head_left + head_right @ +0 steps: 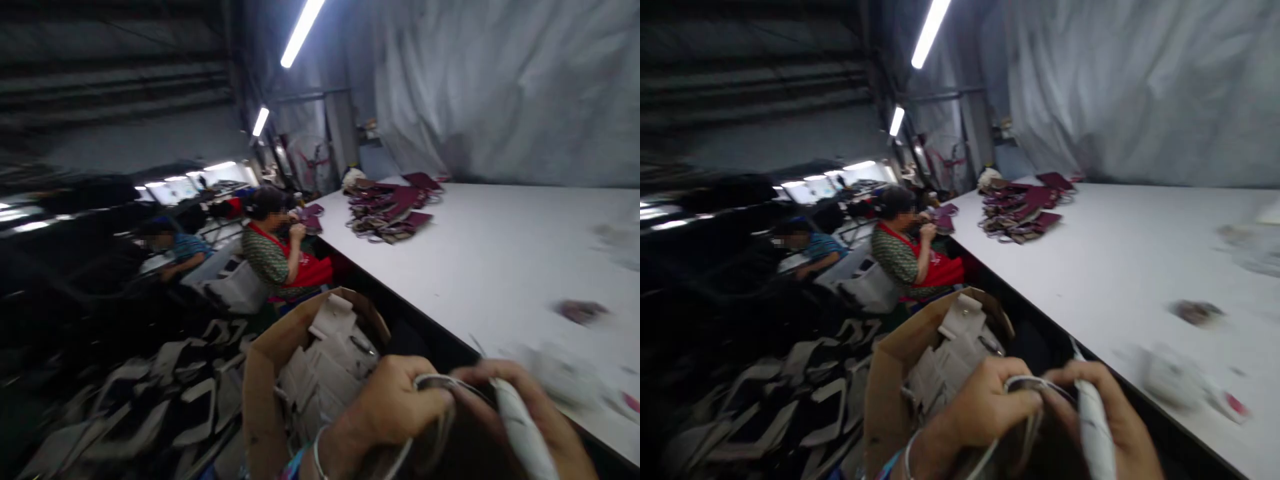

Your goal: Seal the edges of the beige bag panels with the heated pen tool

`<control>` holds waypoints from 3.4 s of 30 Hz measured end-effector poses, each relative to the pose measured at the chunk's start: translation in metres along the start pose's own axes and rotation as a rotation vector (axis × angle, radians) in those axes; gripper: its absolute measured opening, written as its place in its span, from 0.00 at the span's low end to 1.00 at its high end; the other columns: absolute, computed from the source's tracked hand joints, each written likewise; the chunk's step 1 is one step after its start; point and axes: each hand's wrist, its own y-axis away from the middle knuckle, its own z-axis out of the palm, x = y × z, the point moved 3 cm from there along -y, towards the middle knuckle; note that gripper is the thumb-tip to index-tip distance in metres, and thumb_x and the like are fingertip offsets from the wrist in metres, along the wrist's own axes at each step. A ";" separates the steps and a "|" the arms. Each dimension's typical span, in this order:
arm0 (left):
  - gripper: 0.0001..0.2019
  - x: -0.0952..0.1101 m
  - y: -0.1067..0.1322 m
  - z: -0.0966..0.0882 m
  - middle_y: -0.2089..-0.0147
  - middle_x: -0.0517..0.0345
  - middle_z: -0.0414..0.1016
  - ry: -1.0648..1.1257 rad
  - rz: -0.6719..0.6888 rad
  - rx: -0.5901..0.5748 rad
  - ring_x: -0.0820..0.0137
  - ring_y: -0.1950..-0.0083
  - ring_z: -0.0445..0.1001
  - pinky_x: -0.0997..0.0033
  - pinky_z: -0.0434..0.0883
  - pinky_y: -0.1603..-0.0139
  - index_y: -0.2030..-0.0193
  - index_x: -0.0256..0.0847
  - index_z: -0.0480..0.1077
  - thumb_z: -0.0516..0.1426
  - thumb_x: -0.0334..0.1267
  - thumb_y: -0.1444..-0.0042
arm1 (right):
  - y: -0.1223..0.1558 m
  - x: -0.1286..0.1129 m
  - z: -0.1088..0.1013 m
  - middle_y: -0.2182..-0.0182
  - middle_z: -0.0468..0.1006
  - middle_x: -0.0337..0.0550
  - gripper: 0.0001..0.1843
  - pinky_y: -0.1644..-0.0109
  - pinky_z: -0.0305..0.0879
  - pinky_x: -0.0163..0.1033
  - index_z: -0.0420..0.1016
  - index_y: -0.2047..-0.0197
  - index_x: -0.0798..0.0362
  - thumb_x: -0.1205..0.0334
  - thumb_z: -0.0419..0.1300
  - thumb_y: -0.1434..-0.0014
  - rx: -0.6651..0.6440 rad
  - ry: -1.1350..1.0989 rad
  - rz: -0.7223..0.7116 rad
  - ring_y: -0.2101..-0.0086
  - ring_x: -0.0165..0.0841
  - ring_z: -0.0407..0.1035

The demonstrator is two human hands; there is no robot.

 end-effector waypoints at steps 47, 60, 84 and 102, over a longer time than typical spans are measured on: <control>0.15 -0.061 -0.161 0.119 0.73 0.59 0.73 0.202 -0.321 -0.633 0.72 0.71 0.67 0.74 0.63 0.68 0.68 0.35 0.78 0.71 0.47 0.52 | 0.015 0.061 -0.168 0.71 0.78 0.38 0.15 0.61 0.68 0.40 0.76 0.57 0.51 0.47 0.61 0.27 0.888 0.540 0.147 0.71 0.34 0.72; 0.16 -0.059 -0.165 0.122 0.72 0.58 0.74 0.142 -0.323 -0.649 0.71 0.70 0.67 0.73 0.64 0.66 0.66 0.34 0.78 0.69 0.46 0.51 | 0.001 0.081 -0.170 0.64 0.77 0.40 0.14 0.56 0.67 0.41 0.77 0.56 0.50 0.48 0.62 0.27 0.740 0.571 0.122 0.64 0.36 0.72; 0.15 -0.046 -0.157 0.121 0.72 0.58 0.75 0.028 -0.241 -0.682 0.70 0.70 0.68 0.72 0.64 0.67 0.67 0.35 0.78 0.67 0.47 0.50 | -0.016 0.063 -0.161 0.64 0.80 0.43 0.15 0.57 0.68 0.41 0.77 0.58 0.50 0.48 0.62 0.27 0.640 0.873 0.022 0.64 0.39 0.76; 0.14 -0.041 -0.148 0.124 0.71 0.55 0.76 0.011 -0.224 -0.742 0.68 0.69 0.69 0.70 0.65 0.64 0.69 0.36 0.78 0.67 0.47 0.51 | 0.018 0.050 -0.130 0.76 0.73 0.37 0.19 0.71 0.61 0.34 0.75 0.65 0.53 0.48 0.61 0.27 0.506 0.171 0.287 0.75 0.30 0.66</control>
